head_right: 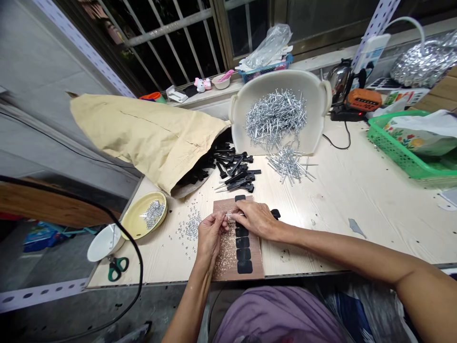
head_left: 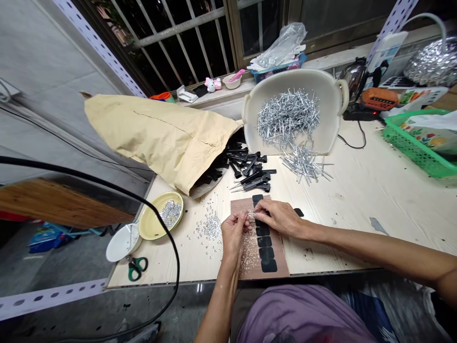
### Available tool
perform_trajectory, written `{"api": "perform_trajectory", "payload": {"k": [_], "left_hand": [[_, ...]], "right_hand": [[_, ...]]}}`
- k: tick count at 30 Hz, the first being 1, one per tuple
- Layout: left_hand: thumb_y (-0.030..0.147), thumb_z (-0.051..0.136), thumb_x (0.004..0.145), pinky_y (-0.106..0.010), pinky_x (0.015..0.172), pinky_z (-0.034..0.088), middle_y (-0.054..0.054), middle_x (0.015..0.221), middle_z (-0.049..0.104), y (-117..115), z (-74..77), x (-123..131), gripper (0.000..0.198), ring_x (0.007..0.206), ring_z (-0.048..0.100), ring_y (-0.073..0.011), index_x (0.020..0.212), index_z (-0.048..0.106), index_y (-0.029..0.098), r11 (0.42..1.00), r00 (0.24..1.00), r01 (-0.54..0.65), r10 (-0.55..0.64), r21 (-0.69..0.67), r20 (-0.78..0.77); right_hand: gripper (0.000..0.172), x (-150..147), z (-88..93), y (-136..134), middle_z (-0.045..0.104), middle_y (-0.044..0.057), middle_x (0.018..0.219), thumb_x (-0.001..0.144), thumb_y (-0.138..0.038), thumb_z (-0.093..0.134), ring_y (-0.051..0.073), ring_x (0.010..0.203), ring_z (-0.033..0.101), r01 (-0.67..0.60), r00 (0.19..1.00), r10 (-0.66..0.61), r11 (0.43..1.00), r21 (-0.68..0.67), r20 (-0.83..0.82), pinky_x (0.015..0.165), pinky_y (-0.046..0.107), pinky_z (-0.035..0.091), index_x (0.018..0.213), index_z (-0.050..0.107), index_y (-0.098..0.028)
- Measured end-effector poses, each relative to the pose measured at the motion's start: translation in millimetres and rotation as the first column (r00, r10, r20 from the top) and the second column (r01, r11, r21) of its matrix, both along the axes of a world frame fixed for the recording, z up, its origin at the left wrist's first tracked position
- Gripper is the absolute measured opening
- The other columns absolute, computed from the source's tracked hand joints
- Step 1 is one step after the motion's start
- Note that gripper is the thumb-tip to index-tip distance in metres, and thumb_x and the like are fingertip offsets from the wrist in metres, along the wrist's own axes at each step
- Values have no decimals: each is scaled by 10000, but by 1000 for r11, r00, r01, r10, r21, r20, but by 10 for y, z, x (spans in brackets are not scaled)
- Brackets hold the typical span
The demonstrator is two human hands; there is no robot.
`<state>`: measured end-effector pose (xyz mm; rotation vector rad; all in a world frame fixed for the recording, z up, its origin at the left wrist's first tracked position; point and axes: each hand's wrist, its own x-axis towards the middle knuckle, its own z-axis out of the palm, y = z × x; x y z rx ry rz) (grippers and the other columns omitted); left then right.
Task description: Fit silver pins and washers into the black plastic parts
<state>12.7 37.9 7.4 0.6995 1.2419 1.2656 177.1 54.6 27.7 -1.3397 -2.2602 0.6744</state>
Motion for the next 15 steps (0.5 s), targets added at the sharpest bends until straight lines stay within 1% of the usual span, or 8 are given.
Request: {"api": "perform_trajectory", "payload": {"k": [2, 4, 6, 9, 11, 13, 15], "left_hand": [[360, 776, 601, -188, 481, 421, -4, 608, 599, 0, -9, 2, 313, 484, 496, -58, 704, 643, 97, 1000, 1000, -1, 1, 3, 4], [363, 771, 607, -193, 483, 427, -5, 615, 596, -3, -16, 2, 314, 491, 496, -61, 708, 639, 97, 1000, 1000, 1, -1, 6, 10], [363, 762, 622, -193, 486, 431, -6, 620, 594, -6, -20, 0, 311, 497, 498, -63, 717, 639, 95, 1000, 1000, 9, -9, 13, 0], [357, 755, 635, -187, 487, 429, -9, 619, 595, -10, -21, -2, 303, 494, 495, -59, 723, 640, 90, 1000, 1000, 15, -14, 22, -26], [355, 753, 637, -186, 485, 427, -7, 613, 593, -12, -17, 0, 299, 489, 493, -57, 719, 640, 92, 1000, 999, 11, -10, 26, -31], [355, 749, 642, -186, 486, 428, -5, 613, 591, -15, -10, 6, 294, 492, 497, -59, 719, 640, 93, 999, 999, 9, -8, 33, -32], [352, 745, 649, -185, 488, 428, -4, 617, 592, -16, -2, 11, 287, 497, 500, -59, 724, 642, 95, 999, 999, 11, -10, 43, -30]], "right_hand": [[222, -4, -9, -12, 599, 32, 919, 937, -356, 417, 130, 759, 545, -7, 999, 3, 997, 81, 40, 598, 222, 342, 941, 570, -195], [258, -11, -20, -28, 590, 47, 925, 954, -328, 370, 131, 752, 544, -16, 995, 2, 990, 143, 102, 592, 223, 340, 929, 586, -190], [290, -15, -24, -37, 593, 43, 885, 964, -325, 339, 130, 736, 546, -16, 992, -3, 988, 150, 127, 589, 223, 339, 922, 593, -191], [269, -14, -19, -34, 602, 33, 864, 959, -351, 361, 129, 737, 551, -22, 996, 11, 992, 124, 88, 597, 217, 350, 950, 579, -194], [252, -13, -18, -30, 602, 38, 880, 952, -348, 382, 129, 742, 549, -34, 996, 21, 988, 150, 88, 599, 217, 353, 950, 576, -188], [262, -14, -26, -30, 597, 46, 877, 956, -326, 370, 131, 741, 547, -44, 992, 20, 980, 193, 124, 595, 219, 351, 923, 586, -181], [288, -16, -41, -33, 595, 43, 852, 965, -311, 341, 131, 735, 547, -47, 990, 19, 979, 196, 140, 598, 222, 352, 909, 592, -183]]}}
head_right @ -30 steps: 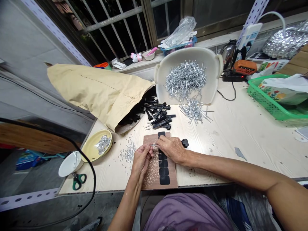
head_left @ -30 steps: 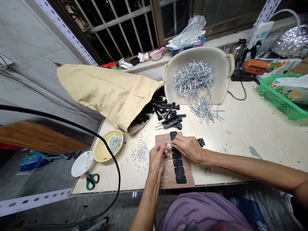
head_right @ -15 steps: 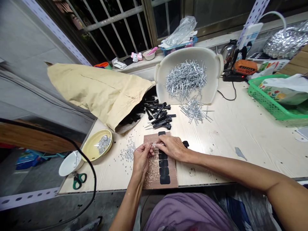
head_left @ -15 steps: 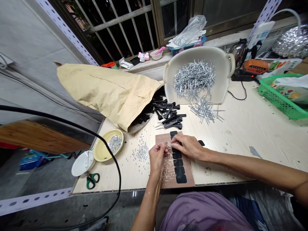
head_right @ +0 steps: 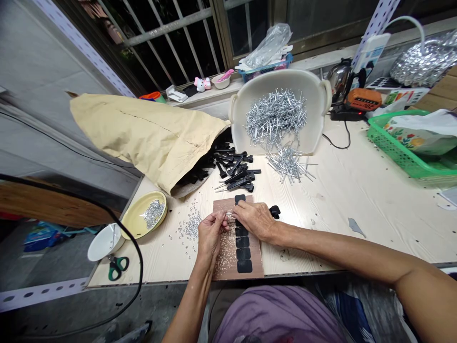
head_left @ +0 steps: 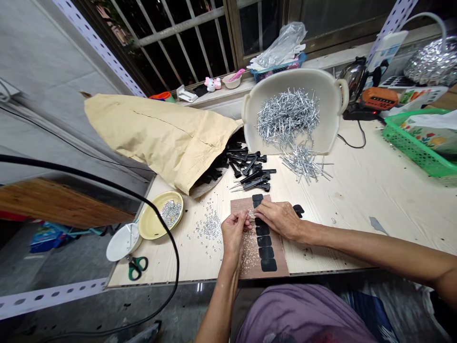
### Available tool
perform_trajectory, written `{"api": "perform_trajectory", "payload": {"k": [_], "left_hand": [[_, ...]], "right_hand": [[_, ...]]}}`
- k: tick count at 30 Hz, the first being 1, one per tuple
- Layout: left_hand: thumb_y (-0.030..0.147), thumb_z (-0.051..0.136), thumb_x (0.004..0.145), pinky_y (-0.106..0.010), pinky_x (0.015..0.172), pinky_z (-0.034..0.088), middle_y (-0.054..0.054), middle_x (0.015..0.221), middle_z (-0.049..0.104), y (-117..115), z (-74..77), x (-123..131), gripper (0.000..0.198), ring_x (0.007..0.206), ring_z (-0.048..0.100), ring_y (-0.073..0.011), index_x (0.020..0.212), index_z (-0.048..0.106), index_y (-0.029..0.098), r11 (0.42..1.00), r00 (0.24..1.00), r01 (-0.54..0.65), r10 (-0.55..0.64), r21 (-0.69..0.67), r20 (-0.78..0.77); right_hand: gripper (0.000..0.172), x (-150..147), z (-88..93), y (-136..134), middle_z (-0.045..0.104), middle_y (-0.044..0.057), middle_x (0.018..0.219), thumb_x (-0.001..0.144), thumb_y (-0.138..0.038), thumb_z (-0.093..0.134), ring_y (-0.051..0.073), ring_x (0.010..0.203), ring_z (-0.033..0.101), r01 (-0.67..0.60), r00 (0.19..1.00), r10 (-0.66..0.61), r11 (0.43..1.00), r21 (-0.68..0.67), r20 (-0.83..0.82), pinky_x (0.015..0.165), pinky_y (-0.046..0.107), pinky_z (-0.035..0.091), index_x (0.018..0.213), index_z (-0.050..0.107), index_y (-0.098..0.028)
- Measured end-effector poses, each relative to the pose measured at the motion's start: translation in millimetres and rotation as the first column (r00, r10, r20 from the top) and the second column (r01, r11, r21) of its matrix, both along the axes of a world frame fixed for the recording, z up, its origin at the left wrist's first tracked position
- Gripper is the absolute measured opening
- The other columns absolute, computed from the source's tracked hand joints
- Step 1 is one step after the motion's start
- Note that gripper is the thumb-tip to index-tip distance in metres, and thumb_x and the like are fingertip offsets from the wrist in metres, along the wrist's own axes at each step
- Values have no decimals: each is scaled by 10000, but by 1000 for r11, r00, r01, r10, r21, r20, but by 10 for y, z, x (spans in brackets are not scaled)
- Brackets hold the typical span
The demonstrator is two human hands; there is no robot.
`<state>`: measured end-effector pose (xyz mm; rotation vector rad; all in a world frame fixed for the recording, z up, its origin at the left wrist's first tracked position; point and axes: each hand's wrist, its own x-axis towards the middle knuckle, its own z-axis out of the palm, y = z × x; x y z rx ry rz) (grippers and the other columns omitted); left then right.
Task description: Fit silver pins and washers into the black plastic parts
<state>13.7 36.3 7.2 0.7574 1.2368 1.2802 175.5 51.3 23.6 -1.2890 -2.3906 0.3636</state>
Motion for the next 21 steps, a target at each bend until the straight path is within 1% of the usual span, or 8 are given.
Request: {"api": "perform_trajectory", "payload": {"k": [4, 9, 12, 14, 18, 19, 20, 21], "left_hand": [[360, 747, 644, -188, 497, 428, -4, 625, 597, 5, 4, 3, 291, 500, 502, -59, 730, 647, 100, 1000, 1000, 9, -9, 3, 6], [355, 755, 636, -191, 495, 424, -5, 617, 602, 11, -19, 5, 292, 491, 500, -60, 729, 644, 101, 1000, 1000, 0, 0, -9, 5], [349, 748, 649, -190, 502, 422, -3, 615, 605, 13, -26, 7, 281, 496, 504, -60, 731, 644, 101, 1000, 1000, 1, -1, 4, -13], [353, 751, 642, -192, 500, 420, -1, 617, 605, 15, -25, 9, 285, 495, 503, -61, 729, 644, 104, 1000, 1000, -1, 1, -1, -2], [367, 759, 622, -198, 490, 411, 3, 607, 601, 14, -18, 16, 299, 483, 495, -63, 713, 637, 110, 1000, 1000, -5, 5, -24, 14], [368, 755, 628, -197, 494, 410, 3, 603, 599, 12, -17, 18, 295, 486, 496, -63, 710, 636, 110, 1000, 1000, -4, 4, -18, 1], [368, 749, 637, -195, 499, 409, 4, 600, 598, 11, -17, 19, 291, 490, 497, -64, 709, 636, 110, 1000, 1000, -1, 1, -8, -15], [367, 742, 648, -194, 506, 410, 3, 604, 599, 10, -17, 21, 286, 496, 500, -64, 713, 637, 109, 1000, 1000, 5, -5, 3, -30]], "right_hand": [[261, -1, -24, 0, 597, 35, 863, 958, -349, 370, 128, 735, 546, -6, 998, 4, 999, -39, -67, 603, 220, 366, 958, 572, -184], [265, 4, -4, 23, 577, 45, 859, 963, -281, 348, 129, 727, 532, -12, 999, 13, 999, 41, -35, 602, 227, 368, 893, 581, -177], [242, 9, 15, 38, 574, 30, 827, 955, -310, 380, 125, 719, 529, -11, 994, 6, 999, -45, -110, 607, 223, 380, 881, 570, -178], [209, 10, 21, 36, 576, 36, 853, 933, -339, 435, 132, 746, 528, -15, 988, 5, 998, -68, -154, 613, 224, 389, 905, 560, -174], [232, 3, 6, 27, 580, 62, 873, 945, -268, 388, 146, 766, 523, -15, 994, 18, 1000, 24, -110, 639, 250, 386, 876, 583, -164], [253, 0, -5, 34, 584, 61, 860, 948, -262, 374, 144, 756, 525, -13, 992, 14, 1000, 4, -125, 639, 253, 385, 857, 588, -165], [263, -5, -20, 47, 589, 55, 836, 946, -274, 378, 140, 735, 527, -10, 986, 0, 998, -59, -166, 627, 250, 385, 837, 590, -164], [273, -10, -36, 66, 591, 47, 801, 941, -301, 391, 132, 696, 528, -16, 975, -21, 986, -166, -221, 601, 242, 385, 816, 588, -160]]}}
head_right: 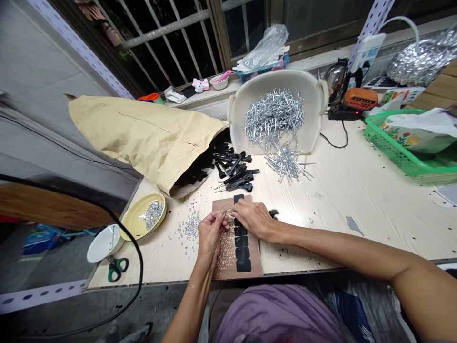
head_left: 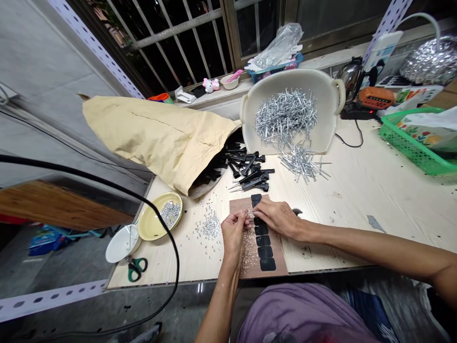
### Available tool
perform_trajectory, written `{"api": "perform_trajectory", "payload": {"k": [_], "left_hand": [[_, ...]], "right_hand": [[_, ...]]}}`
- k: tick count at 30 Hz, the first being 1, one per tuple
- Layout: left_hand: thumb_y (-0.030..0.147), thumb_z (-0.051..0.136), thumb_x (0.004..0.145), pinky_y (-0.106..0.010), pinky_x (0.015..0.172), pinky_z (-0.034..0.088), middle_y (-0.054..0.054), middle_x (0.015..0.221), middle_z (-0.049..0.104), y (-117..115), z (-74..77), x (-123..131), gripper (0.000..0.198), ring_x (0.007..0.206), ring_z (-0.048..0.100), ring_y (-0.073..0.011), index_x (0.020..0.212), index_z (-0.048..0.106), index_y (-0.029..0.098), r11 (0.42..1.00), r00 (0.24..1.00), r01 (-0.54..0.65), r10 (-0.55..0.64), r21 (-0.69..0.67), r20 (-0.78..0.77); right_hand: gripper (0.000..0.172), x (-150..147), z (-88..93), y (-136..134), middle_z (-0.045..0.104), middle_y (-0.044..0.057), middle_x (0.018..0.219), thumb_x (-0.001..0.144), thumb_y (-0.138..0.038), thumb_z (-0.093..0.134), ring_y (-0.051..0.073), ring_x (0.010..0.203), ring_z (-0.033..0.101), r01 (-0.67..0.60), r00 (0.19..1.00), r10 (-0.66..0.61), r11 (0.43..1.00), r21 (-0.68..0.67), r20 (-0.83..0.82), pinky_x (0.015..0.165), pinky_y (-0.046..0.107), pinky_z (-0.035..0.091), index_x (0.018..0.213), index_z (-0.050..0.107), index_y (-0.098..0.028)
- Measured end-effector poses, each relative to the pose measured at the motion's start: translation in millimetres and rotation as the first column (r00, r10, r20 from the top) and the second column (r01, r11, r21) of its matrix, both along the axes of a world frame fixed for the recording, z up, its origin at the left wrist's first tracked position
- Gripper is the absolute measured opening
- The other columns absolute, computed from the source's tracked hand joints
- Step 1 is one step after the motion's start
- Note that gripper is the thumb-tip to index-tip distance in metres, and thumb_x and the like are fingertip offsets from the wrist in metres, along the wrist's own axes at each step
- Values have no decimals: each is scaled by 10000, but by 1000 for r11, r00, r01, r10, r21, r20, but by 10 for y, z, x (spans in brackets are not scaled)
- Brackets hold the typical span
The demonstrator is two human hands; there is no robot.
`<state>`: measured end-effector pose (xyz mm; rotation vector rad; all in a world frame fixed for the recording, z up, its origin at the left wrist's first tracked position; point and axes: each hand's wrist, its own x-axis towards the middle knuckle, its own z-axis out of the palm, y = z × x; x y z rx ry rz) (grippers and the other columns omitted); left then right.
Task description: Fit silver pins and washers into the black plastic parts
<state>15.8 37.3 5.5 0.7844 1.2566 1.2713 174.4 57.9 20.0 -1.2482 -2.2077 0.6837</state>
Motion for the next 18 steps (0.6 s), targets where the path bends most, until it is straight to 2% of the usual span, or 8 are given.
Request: {"api": "perform_trajectory", "payload": {"k": [1, 3, 4, 6, 9, 12, 14, 18], "left_hand": [[367, 734, 659, -194, 513, 412, 0, 611, 602, 0, 0, 2, 283, 503, 503, -65, 723, 639, 107, 1000, 1000, 6, -6, 11, -15], [372, 724, 672, -197, 517, 419, -5, 623, 608, 5, -2, 6, 289, 507, 506, -69, 746, 645, 104, 1000, 999, 21, -20, 16, -43], [376, 723, 671, -200, 511, 420, -8, 627, 611, 10, -4, 10, 297, 502, 505, -71, 752, 647, 101, 1000, 998, 27, -27, 8, -54], [379, 729, 663, -200, 498, 419, -15, 630, 615, 20, -10, 20, 306, 492, 501, -72, 748, 648, 97, 999, 997, 36, -37, -17, -63], [369, 743, 646, -197, 490, 417, -19, 624, 613, 32, -26, 40, 305, 481, 496, -67, 723, 640, 93, 998, 998, 49, -51, -48, -32], [379, 750, 634, -198, 488, 415, -19, 615, 610, 36, -43, 55, 317, 476, 498, -66, 715, 642, 92, 996, 998, 69, -70, -63, -6], [392, 749, 631, -199, 492, 416, -21, 622, 614, 35, -48, 55, 325, 478, 502, -66, 718, 649, 95, 995, 997, 78, -79, -58, -11], [402, 747, 633, -204, 494, 419, -15, 603, 608, 37, -44, 48, 325, 481, 504, -73, 700, 650, 100, 996, 995, 81, -83, -46, -45]], "right_hand": [[293, -5, -18, 20, 589, 35, 754, 936, -333, 397, 120, 636, 521, -11, 998, 1, 990, -142, -65, 563, 231, 380, 793, 581, -155], [341, -8, -48, 53, 566, 6, 653, 928, -391, 394, 91, 494, 468, -57, 984, -18, 908, -414, -175, 477, 216, 354, 758, 561, -147], [352, -3, -57, 57, 553, -6, 622, 925, -406, 390, 82, 449, 439, -72, 977, -36, 871, -485, -209, 451, 213, 344, 753, 554, -146], [317, 23, -55, 33, 562, -5, 655, 918, -397, 409, 90, 486, 471, -58, 970, -55, 893, -446, -235, 486, 222, 382, 794, 562, -149], [195, 94, -15, -56, 586, 43, 860, 894, -327, 478, 142, 745, 553, -15, 984, -7, 992, -122, -179, 657, 266, 450, 904, 589, -167], [209, 148, 18, -115, 561, 78, 968, 918, -262, 424, 156, 817, 550, -42, 997, 44, 998, 40, -61, 685, 277, 457, 975, 605, -174], [233, 153, 19, -104, 580, 71, 937, 927, -252, 407, 154, 807, 558, -28, 998, 29, 1000, 12, -58, 689, 274, 456, 950, 626, -176], [235, 122, -1, -25, 643, 32, 799, 902, -295, 473, 143, 731, 587, -18, 981, -32, 968, -250, -193, 663, 253, 449, 826, 653, -162]]}}
